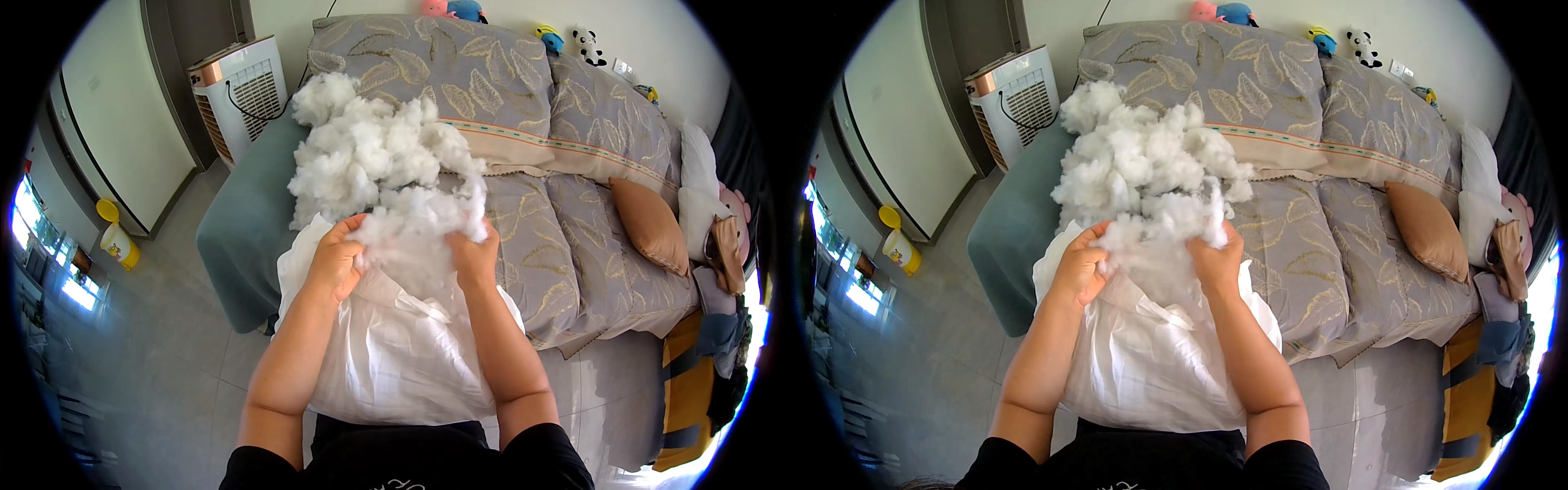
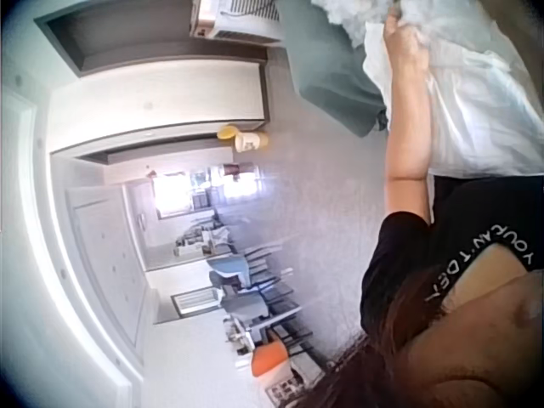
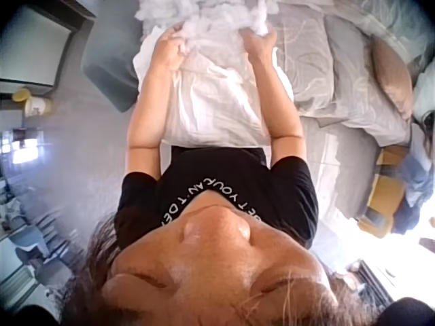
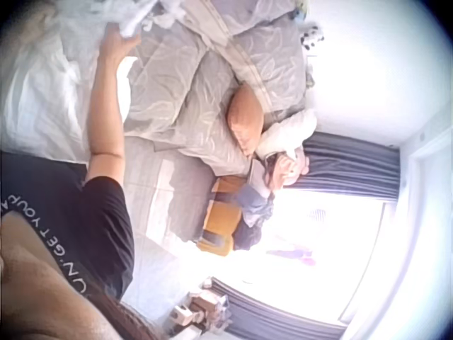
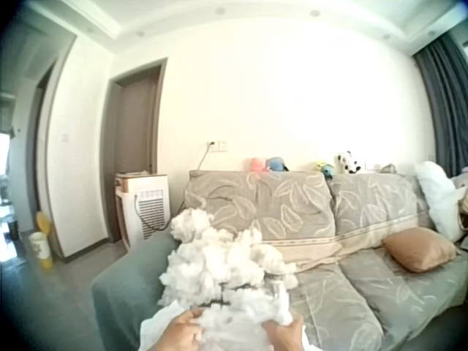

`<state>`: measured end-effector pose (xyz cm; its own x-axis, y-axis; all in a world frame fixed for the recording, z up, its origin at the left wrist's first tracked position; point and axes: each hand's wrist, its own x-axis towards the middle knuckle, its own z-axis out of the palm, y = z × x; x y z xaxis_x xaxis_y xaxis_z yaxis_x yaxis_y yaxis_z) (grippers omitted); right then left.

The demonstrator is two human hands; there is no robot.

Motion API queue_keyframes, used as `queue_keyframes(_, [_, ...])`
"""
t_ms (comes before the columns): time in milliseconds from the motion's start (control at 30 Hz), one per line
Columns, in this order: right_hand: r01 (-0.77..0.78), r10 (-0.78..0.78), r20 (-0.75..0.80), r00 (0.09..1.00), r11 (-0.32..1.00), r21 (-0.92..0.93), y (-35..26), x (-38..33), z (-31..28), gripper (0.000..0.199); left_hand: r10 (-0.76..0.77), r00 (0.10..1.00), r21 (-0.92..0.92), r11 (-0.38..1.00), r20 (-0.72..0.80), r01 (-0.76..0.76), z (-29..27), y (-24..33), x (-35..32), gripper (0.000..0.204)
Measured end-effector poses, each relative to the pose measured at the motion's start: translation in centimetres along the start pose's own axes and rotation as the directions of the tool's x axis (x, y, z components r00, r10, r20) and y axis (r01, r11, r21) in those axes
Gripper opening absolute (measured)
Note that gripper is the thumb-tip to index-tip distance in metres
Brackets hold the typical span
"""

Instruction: The person stuffs a white pillowcase with handfuls of white synthetic fiber from a pile on the bed.

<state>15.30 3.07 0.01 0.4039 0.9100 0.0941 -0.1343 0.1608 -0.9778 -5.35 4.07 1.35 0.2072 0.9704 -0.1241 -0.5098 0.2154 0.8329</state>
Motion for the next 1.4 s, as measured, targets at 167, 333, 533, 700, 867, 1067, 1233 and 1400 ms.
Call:
queue_keyframes(167, [0.521,-0.450,0.459,0.766,0.853,-0.034,0.2,-2.9,2.7,0.052,-0.011,1.000,0.115,0.993,0.012,0.009,-0.3,-3.0,1.0,0.034])
queue_keyframes(333, [0.731,-0.516,0.583,0.627,0.649,-0.211,0.7,-3.8,2.7,0.043,-0.097,0.994,-0.161,0.982,0.043,0.103,-0.2,-3.7,0.5,0.021])
queue_keyframes(533, [-0.010,0.004,-0.084,0.996,0.997,-0.076,-0.8,-1.9,0.0,0.030,0.070,0.977,0.399,0.905,0.203,-0.148,0.2,-0.7,-1.5,0.041])
queue_keyframes(700, [-0.011,0.010,0.062,0.998,1.000,0.023,-1.7,-1.8,-1.2,0.033,-0.020,0.827,0.817,-0.145,0.561,-0.558,0.6,-0.2,-4.8,0.044])
queue_keyframes(867, [0.569,-0.265,0.630,0.730,0.746,-0.346,0.8,-4.8,0.6,0.035,-0.006,0.696,0.684,-0.183,0.718,-0.707,-0.1,0.9,-6.8,0.019])
queue_keyframes(1067, [0.500,0.321,0.913,0.253,0.764,-0.408,5.1,-6.6,0.4,0.035,0.062,0.598,0.592,0.093,0.799,-0.801,-0.1,0.5,-6.9,0.012])
queue_keyframes(1233, [0.435,0.114,0.956,0.270,0.871,-0.227,1.2,-4.0,-2.0,0.047,0.162,0.678,0.651,0.191,0.717,-0.734,-3.1,-2.5,-5.1,0.017])
queue_keyframes(1400, [0.720,0.065,0.899,0.433,0.575,-0.389,3.4,-6.1,-2.7,0.035,0.167,0.578,0.586,0.004,0.799,-0.810,-2.0,-2.6,-5.2,0.015])
